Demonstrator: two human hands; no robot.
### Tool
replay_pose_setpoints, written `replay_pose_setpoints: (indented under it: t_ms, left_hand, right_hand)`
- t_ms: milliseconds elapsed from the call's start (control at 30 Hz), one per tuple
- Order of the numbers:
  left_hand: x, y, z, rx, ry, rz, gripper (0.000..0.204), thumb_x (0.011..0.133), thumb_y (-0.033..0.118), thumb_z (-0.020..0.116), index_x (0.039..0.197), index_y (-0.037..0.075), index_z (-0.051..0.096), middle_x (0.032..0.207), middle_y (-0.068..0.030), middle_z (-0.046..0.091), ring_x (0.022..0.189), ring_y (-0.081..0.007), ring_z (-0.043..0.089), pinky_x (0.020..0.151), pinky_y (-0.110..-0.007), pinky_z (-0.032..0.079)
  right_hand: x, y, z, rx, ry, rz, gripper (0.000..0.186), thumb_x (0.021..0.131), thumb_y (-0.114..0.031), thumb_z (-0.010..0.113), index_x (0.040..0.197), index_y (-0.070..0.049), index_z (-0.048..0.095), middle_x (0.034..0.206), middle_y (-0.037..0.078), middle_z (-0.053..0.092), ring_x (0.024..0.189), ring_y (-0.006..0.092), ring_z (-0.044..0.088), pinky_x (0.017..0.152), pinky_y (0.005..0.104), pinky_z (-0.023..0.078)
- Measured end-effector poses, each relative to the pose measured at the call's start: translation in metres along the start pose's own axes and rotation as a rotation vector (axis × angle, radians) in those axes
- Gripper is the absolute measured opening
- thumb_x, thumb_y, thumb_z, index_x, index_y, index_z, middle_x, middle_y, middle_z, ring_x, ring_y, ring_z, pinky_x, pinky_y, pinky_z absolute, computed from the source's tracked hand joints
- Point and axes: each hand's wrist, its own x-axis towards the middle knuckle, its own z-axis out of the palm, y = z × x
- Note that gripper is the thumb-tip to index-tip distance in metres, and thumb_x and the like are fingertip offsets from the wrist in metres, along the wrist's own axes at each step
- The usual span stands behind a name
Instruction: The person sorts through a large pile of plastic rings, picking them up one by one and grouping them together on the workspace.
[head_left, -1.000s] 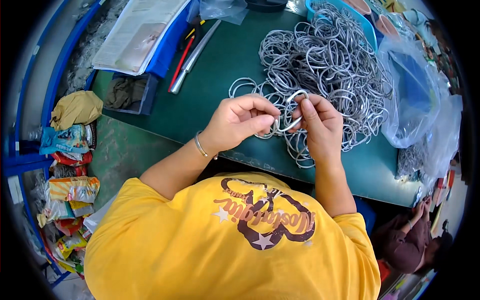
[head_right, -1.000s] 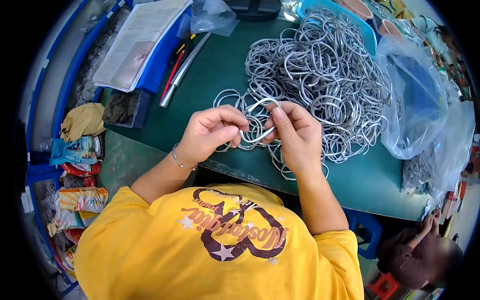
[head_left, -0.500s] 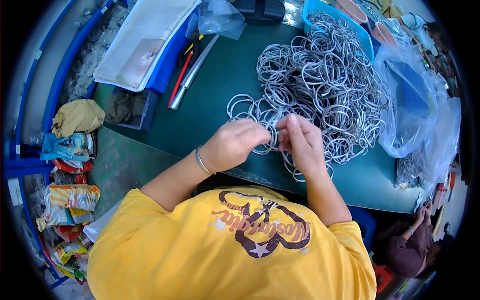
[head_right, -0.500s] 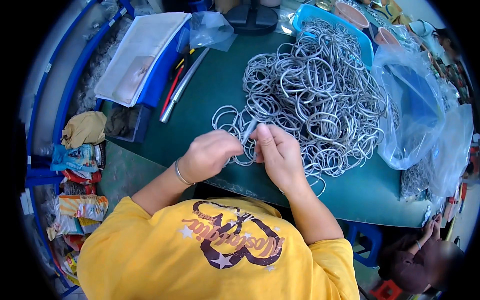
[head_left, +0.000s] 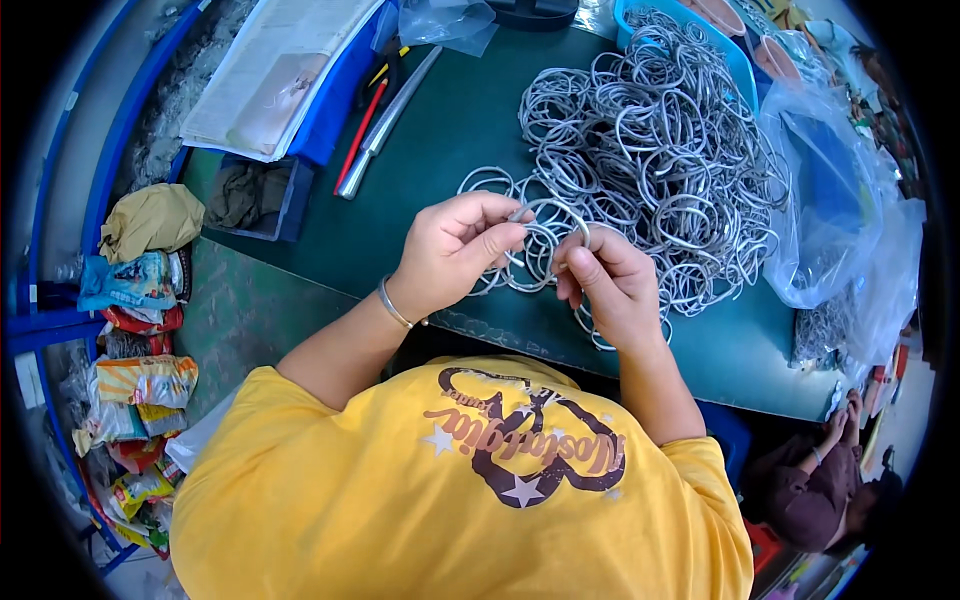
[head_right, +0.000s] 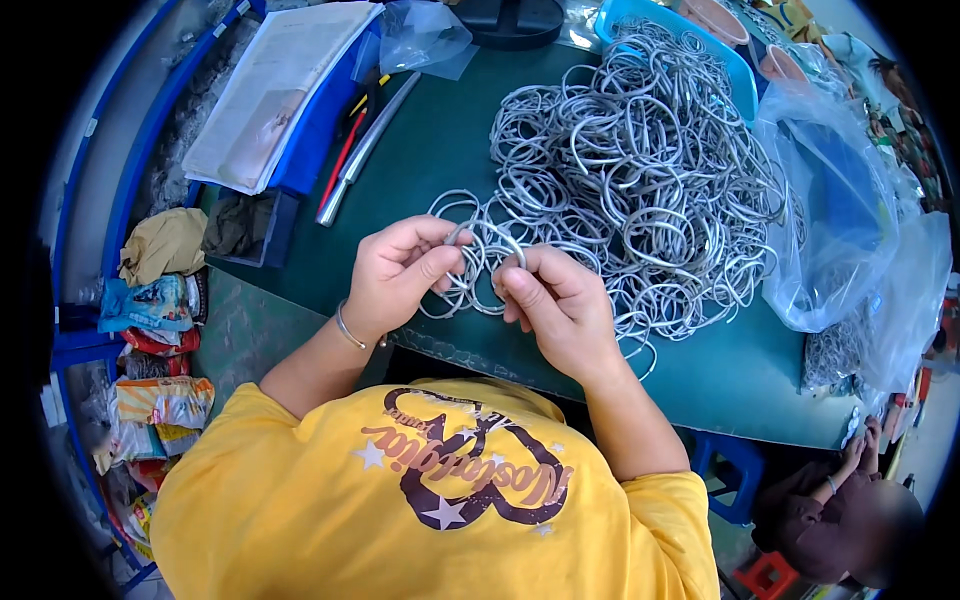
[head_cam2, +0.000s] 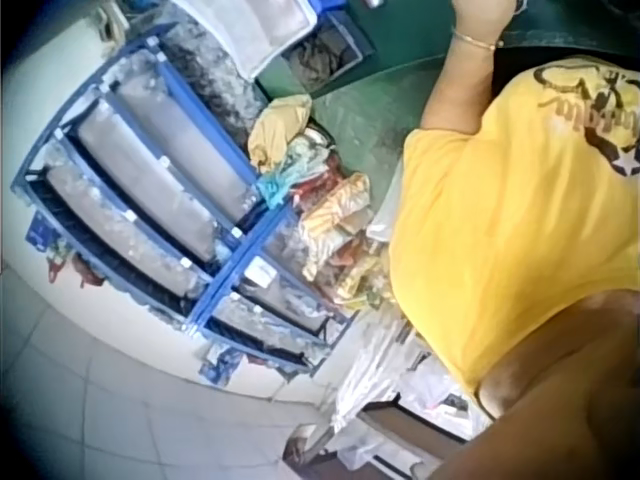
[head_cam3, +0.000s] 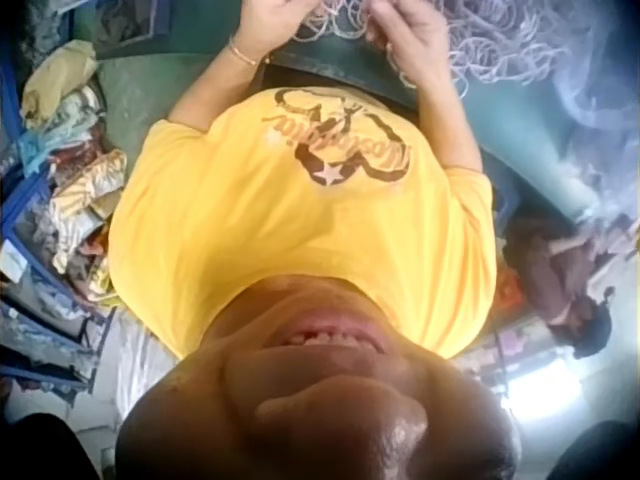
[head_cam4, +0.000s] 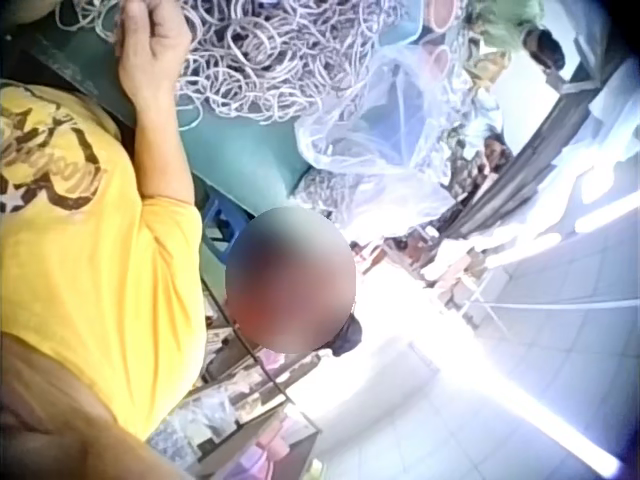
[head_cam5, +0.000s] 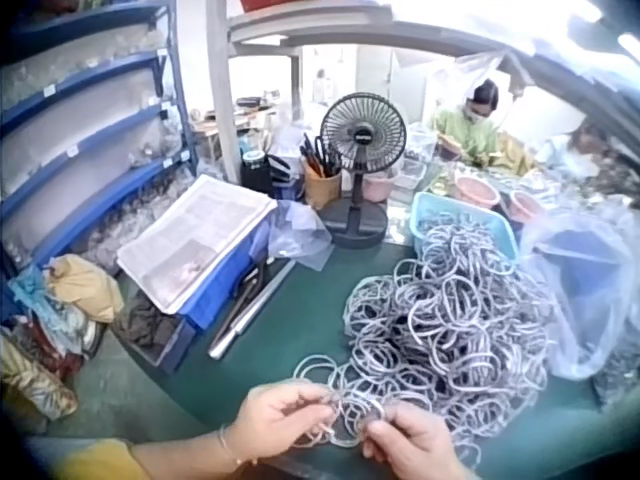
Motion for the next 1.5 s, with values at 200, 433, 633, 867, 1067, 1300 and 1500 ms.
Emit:
replay_pose_setpoints:
  t_ms: [200,433,633,867,1067,1300,1500]
  left_hand:
    - [0.005,0.003,-0.002,0.457,0.013,0.458,0.012,0.082,0.001,0.068,0.093,-0.001,0.069,0.079,-0.0081,0.065,0.067,-0.0125,0.059,0.057,-0.022,0.044]
    - [0.001,0.009,0.004,0.487,0.036,0.472,0.016,0.077,0.001,0.073,0.093,0.0,0.069,0.079,-0.0087,0.065,0.066,-0.0152,0.059,0.056,-0.023,0.044]
    - [0.002,0.007,0.005,0.524,0.021,0.547,0.017,0.076,0.001,0.073,0.093,0.0,0.07,0.08,-0.0094,0.066,0.067,-0.0167,0.061,0.058,-0.023,0.046]
    - [0.004,0.002,0.001,0.515,0.012,0.617,0.022,0.071,-0.001,0.076,0.092,0.002,0.071,0.083,-0.0091,0.066,0.071,-0.018,0.061,0.06,-0.025,0.047]
    - [0.005,0.004,0.0,0.553,0.004,0.687,0.023,0.069,0.0,0.077,0.092,0.002,0.071,0.081,-0.0064,0.064,0.069,-0.0175,0.057,0.059,-0.027,0.043]
    - [0.004,0.006,0.001,0.651,-0.013,0.696,0.024,0.065,0.0,0.078,0.087,0.006,0.071,0.081,-0.0069,0.062,0.067,-0.0218,0.057,0.061,-0.028,0.046]
    - [0.001,-0.002,-0.002,0.431,0.011,0.416,0.018,0.068,-0.002,0.078,0.083,0.002,0.069,0.083,-0.0056,0.062,0.065,-0.0097,0.058,0.053,-0.02,0.045]
  right_hand:
    - [0.006,-0.007,0.004,-0.405,0.217,-0.392,0.021,0.077,-0.005,0.074,0.096,-0.002,0.066,0.087,0.006,0.059,0.067,0.0112,0.053,0.056,0.0212,0.042]
    - [0.006,-0.005,0.002,-0.418,0.248,-0.478,0.013,0.076,0.0,0.073,0.088,-0.003,0.069,0.08,0.006,0.06,0.068,0.0128,0.055,0.056,0.0224,0.042]
    - [0.004,-0.001,-0.001,-0.445,0.238,-0.479,0.015,0.074,0.001,0.074,0.088,-0.003,0.069,0.081,0.007,0.061,0.07,0.0143,0.057,0.058,0.0234,0.043]
    - [0.003,-0.006,0.001,-0.536,0.216,-0.57,0.018,0.073,0.003,0.074,0.09,-0.001,0.069,0.088,0.009,0.06,0.071,0.0142,0.058,0.058,0.0222,0.047]
    - [0.002,0.001,0.002,-0.372,0.266,-0.551,0.023,0.073,0.002,0.075,0.094,-0.001,0.067,0.093,0.011,0.06,0.073,0.0137,0.059,0.058,0.0215,0.048]
    - [-0.002,-0.004,0.001,-0.66,0.166,-0.615,0.022,0.068,0.001,0.078,0.087,-0.006,0.07,0.095,0.008,0.054,0.078,0.0165,0.057,0.062,0.0245,0.047]
    - [-0.004,0.006,-0.007,-0.444,0.224,-0.572,0.018,0.07,0.004,0.075,0.086,-0.002,0.069,0.086,0.008,0.059,0.074,0.0161,0.057,0.06,0.0232,0.044]
